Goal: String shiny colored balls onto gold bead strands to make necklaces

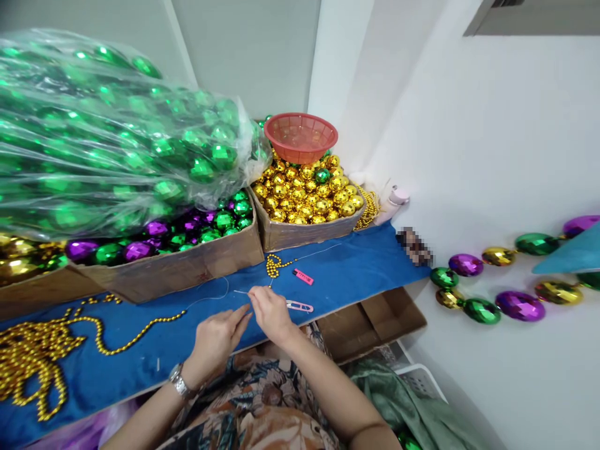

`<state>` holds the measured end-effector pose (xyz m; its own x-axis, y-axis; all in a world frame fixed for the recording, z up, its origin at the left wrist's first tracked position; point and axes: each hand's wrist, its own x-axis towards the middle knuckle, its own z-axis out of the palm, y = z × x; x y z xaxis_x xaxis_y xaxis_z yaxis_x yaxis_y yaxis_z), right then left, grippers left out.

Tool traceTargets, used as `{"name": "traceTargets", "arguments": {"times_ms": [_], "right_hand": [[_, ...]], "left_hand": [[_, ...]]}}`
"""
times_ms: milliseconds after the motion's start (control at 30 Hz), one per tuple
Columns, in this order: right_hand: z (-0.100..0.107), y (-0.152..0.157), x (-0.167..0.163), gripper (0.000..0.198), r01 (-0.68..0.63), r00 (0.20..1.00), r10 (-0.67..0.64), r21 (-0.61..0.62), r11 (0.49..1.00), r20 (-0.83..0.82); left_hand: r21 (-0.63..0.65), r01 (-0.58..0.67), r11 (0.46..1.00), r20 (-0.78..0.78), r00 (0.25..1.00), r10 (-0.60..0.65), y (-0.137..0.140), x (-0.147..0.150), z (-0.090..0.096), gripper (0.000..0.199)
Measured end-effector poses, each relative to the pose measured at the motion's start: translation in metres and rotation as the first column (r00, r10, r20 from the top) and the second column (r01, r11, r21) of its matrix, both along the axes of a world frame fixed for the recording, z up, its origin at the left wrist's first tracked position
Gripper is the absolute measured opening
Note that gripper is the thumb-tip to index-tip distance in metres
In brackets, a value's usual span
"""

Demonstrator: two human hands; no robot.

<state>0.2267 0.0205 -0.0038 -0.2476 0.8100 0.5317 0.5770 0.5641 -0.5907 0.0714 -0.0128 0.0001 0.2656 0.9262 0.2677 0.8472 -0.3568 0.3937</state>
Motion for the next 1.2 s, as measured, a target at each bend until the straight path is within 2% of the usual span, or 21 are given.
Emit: {"name": "traceTargets", "arguments": {"times_ms": [67,133,200,300,333,400,467,500,533,567,633,700,733,800,933,1000,1100,1133,1200], "right_hand": [[0.001,-0.002,-0.003,0.030,-0.024,1.000,0.024,-0.007,1.000,0.019],[0.006,-0.004,-0.003,0.028,-0.030,0.999,0.030,-0.009,1.000,0.028],[0.015,-0.004,0.000,0.023,0.007,0.999,-0.007,0.006,1.000,0.045],[0.028,-0.003,0.011,0.017,0.086,0.996,-0.086,-0.010,0.996,0.033],[0.032,-0.003,0.014,0.016,0.082,0.997,-0.082,-0.059,0.995,-0.001],[0.038,-0.005,0.019,0.016,-0.002,0.991,-0.029,-0.240,0.971,-0.127],[0.046,-0.011,0.019,0.017,-0.165,0.952,0.032,-0.422,0.891,-0.305],[0.053,-0.015,0.019,0.017,-0.246,0.922,0.058,-0.464,0.851,-0.383],[0.061,-0.020,0.018,0.017,-0.312,0.895,0.095,-0.458,0.833,-0.436],[0.071,-0.026,0.018,0.016,-0.365,0.873,0.154,-0.410,0.836,-0.462],[0.092,-0.038,0.018,0.017,-0.438,0.854,0.334,-0.204,0.876,-0.399],[0.109,-0.049,0.021,0.022,-0.553,0.797,0.524,-0.013,0.833,-0.302],[0.114,-0.053,0.023,0.024,-0.591,0.773,0.573,0.018,0.806,-0.272],[0.119,-0.058,0.027,0.028,-0.639,0.741,0.617,0.006,0.769,-0.265],[0.115,-0.058,0.036,0.030,-0.684,0.718,0.643,-0.102,0.722,-0.267],[0.112,-0.057,0.039,0.025,-0.660,0.747,0.624,-0.142,0.738,-0.231],[0.111,-0.059,0.039,0.016,-0.574,0.816,0.552,-0.125,0.809,-0.174],[0.112,-0.060,0.038,0.016,-0.561,0.823,0.536,-0.124,0.818,-0.186],[0.117,-0.061,0.036,0.013,-0.586,0.801,0.529,-0.184,0.789,-0.281]], "left_hand": [[0.167,0.024,0.986,-0.067,0.998,-0.013,0.001,-0.001,0.004,0.025],[0.229,0.060,0.972,0.022,0.998,-0.067,0.003,-0.002,0.004,0.024],[0.196,0.088,0.977,0.174,0.977,-0.123,0.006,-0.006,0.000,0.023],[0.072,0.079,0.994,0.351,0.931,-0.100,0.010,-0.015,-0.008,0.020],[0.029,0.069,0.997,0.397,0.915,-0.074,0.010,-0.018,-0.011,0.020],[-0.058,0.058,0.997,0.489,0.872,-0.022,0.011,-0.023,-0.013,0.019],[-0.123,0.059,0.991,0.585,0.811,0.024,0.010,-0.024,-0.010,0.020],[-0.138,0.058,0.989,0.627,0.778,0.042,0.009,-0.024,-0.007,0.020],[-0.140,0.055,0.989,0.661,0.749,0.052,0.008,-0.023,-0.002,0.019],[-0.129,0.051,0.990,0.687,0.725,0.052,0.006,-0.023,0.003,0.018],[-0.092,0.044,0.995,0.713,0.701,0.035,0.003,-0.022,0.015,0.016],[-0.061,0.048,0.997,0.714,0.700,0.010,-0.002,-0.021,0.025,0.013],[-0.057,0.052,0.997,0.712,0.702,0.004,-0.004,-0.022,0.029,0.012],[-0.060,0.060,0.996,0.711,0.704,0.000,-0.008,-0.022,0.034,0.012],[-0.096,0.055,0.994,0.719,0.694,0.031,-0.011,-0.022,0.034,0.011],[-0.143,0.048,0.989,0.729,0.680,0.073,-0.010,-0.021,0.031,0.011],[-0.219,0.047,0.975,0.746,0.651,0.137,-0.008,-0.019,0.027,0.014],[-0.231,0.051,0.972,0.749,0.647,0.144,-0.007,-0.019,0.026,0.014],[-0.235,0.062,0.970,0.750,0.647,0.140,-0.005,-0.017,0.024,0.014]]}}
